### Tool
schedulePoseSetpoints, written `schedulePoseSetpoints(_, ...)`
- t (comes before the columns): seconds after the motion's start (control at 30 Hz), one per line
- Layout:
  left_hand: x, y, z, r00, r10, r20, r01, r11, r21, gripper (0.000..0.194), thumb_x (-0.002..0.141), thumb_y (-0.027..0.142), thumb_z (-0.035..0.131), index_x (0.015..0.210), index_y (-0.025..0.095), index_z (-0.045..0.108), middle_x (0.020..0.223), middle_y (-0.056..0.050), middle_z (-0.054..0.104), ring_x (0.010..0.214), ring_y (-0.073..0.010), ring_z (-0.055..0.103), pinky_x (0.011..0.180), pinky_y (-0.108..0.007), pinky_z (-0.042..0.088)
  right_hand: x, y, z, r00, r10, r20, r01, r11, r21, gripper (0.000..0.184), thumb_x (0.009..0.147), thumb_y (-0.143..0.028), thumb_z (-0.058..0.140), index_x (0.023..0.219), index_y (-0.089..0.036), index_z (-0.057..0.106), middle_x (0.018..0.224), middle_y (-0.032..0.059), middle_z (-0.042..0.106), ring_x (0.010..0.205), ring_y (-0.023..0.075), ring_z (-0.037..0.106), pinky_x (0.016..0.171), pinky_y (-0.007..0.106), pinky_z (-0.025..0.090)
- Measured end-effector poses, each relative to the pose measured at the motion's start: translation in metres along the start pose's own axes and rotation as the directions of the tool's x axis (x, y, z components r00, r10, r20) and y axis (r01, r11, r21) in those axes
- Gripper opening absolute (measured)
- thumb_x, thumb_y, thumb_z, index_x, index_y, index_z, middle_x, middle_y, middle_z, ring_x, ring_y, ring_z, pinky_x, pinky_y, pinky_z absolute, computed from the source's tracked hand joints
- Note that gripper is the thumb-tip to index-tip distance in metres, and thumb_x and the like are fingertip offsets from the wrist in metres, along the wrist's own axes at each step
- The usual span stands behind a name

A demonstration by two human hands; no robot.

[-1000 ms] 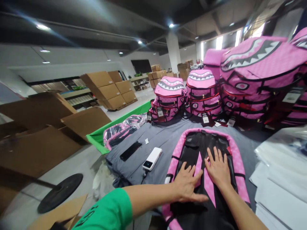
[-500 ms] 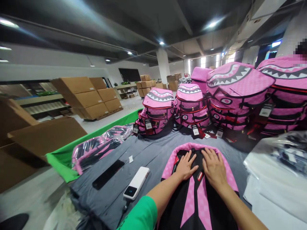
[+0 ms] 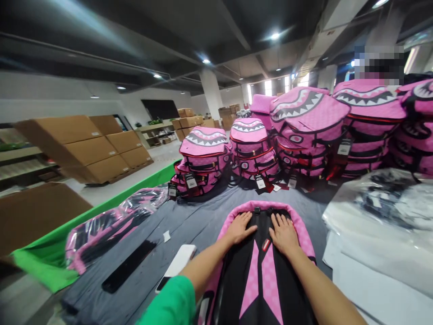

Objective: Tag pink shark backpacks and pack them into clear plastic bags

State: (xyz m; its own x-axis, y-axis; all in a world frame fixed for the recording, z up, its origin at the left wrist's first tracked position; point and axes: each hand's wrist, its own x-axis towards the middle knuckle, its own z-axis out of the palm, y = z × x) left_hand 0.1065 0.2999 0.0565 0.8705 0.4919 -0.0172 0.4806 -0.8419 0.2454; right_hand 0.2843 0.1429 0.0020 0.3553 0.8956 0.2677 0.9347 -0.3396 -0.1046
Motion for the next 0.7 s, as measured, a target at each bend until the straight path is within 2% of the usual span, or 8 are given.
schedulePoseSetpoints(0.1, 0.010, 0.020, -0.009, 0.999, 0.022, -0.024, -0.022, 1.000, 0.016, 0.069, 0.101, 0.065, 0.032, 0.147, 0.018, 0.051, 0.150, -0.014, 0.054, 0.141, -0.0316, 0.047, 0.119, -0.048, 0.035, -0.003, -0.001, -0.003, 1.000, 0.019, -0.001, -0.019, 0.997, 0.068, 0.059, 0.098, -0.037, 0.040, 0.153, -0.015, 0.045, 0.153, 0.0165, 0.047, 0.143, 0.0327, 0.042, 0.116, 0.054, 0.032)
schedulePoseSetpoints(0.17, 0.013, 0.045, -0.006, 0.994, 0.071, -0.089, -0.068, 0.997, 0.030, 0.069, 0.101, 0.065, 0.032, 0.153, 0.021, 0.042, 0.157, -0.013, 0.046, 0.147, -0.0326, 0.040, 0.121, -0.053, 0.029, -0.006, -0.003, -0.003, 0.999, 0.031, -0.031, -0.027, 0.993, 0.119, 0.056, 0.097, -0.035, 0.042, 0.150, -0.015, 0.049, 0.152, 0.0154, 0.049, 0.142, 0.0320, 0.044, 0.116, 0.053, 0.035)
schedulePoseSetpoints(0.23, 0.010, 0.069, 0.009, 0.981, 0.134, -0.140, -0.131, 0.991, 0.028, 0.066, 0.103, 0.061, 0.031, 0.159, 0.026, 0.031, 0.165, -0.008, 0.032, 0.154, -0.0305, 0.025, 0.125, -0.054, 0.020, -0.005, -0.001, -0.003, 0.996, 0.051, -0.077, -0.037, 0.984, 0.173, 0.048, 0.097, -0.027, 0.040, 0.141, -0.018, 0.058, 0.145, 0.0128, 0.057, 0.135, 0.0278, 0.052, 0.114, 0.048, 0.040)
schedulePoseSetpoints(0.33, 0.003, 0.086, 0.040, 0.977, 0.164, -0.139, -0.169, 0.985, -0.023, 0.061, 0.105, 0.057, 0.027, 0.160, 0.031, 0.026, 0.169, -0.001, 0.022, 0.156, -0.0276, 0.019, 0.127, -0.054, 0.019, 0.008, 0.018, -0.012, 0.976, 0.148, -0.159, -0.105, 0.963, 0.249, 0.043, 0.103, -0.021, 0.031, 0.132, -0.018, 0.063, 0.124, 0.0104, 0.071, 0.113, 0.0204, 0.067, 0.102, 0.041, 0.051)
schedulePoseSetpoints(0.4, 0.000, 0.085, 0.053, 0.979, 0.159, -0.130, -0.167, 0.985, -0.049, 0.062, 0.104, 0.062, 0.028, 0.159, 0.035, 0.028, 0.169, 0.002, 0.019, 0.156, -0.0285, 0.018, 0.127, -0.056, 0.018, 0.023, 0.048, -0.024, 0.945, 0.257, -0.203, -0.196, 0.940, 0.278, 0.038, 0.107, -0.028, 0.034, 0.133, -0.016, 0.059, 0.119, 0.0098, 0.071, 0.105, 0.0191, 0.069, 0.094, 0.039, 0.054)
schedulePoseSetpoints(0.5, 0.000, 0.078, 0.058, 0.977, 0.159, -0.143, -0.170, 0.983, -0.065, 0.065, 0.100, 0.069, 0.032, 0.157, 0.038, 0.032, 0.169, 0.004, 0.017, 0.157, -0.0297, 0.016, 0.127, -0.058, 0.015, 0.035, 0.113, -0.049, 0.875, 0.437, -0.208, -0.380, 0.886, 0.265, 0.036, 0.104, -0.039, 0.046, 0.126, -0.014, 0.060, 0.117, 0.0105, 0.069, 0.102, 0.0199, 0.067, 0.089, 0.038, 0.053)
schedulePoseSetpoints(0.63, 0.001, 0.074, 0.054, 0.974, 0.165, -0.155, -0.177, 0.981, -0.074, 0.066, 0.099, 0.069, 0.034, 0.158, 0.039, 0.030, 0.169, 0.005, 0.017, 0.156, -0.0302, 0.017, 0.127, -0.058, 0.016, 0.009, 0.196, -0.070, 0.746, 0.657, -0.106, -0.641, 0.752, 0.153, 0.030, 0.089, -0.043, 0.065, 0.089, -0.013, 0.070, 0.091, 0.0155, 0.070, 0.086, 0.0303, 0.069, 0.071, 0.041, 0.052)
schedulePoseSetpoints(0.7, 0.001, 0.075, 0.055, 0.972, 0.172, -0.163, -0.185, 0.980, -0.069, 0.066, 0.099, 0.069, 0.035, 0.158, 0.039, 0.029, 0.169, 0.005, 0.017, 0.156, -0.0304, 0.018, 0.127, -0.059, 0.017, -0.010, 0.224, -0.071, 0.718, 0.696, -0.031, -0.689, 0.716, 0.111, 0.028, 0.085, -0.040, 0.067, 0.069, -0.017, 0.065, 0.072, 0.0098, 0.067, 0.072, 0.0281, 0.067, 0.064, 0.038, 0.049)
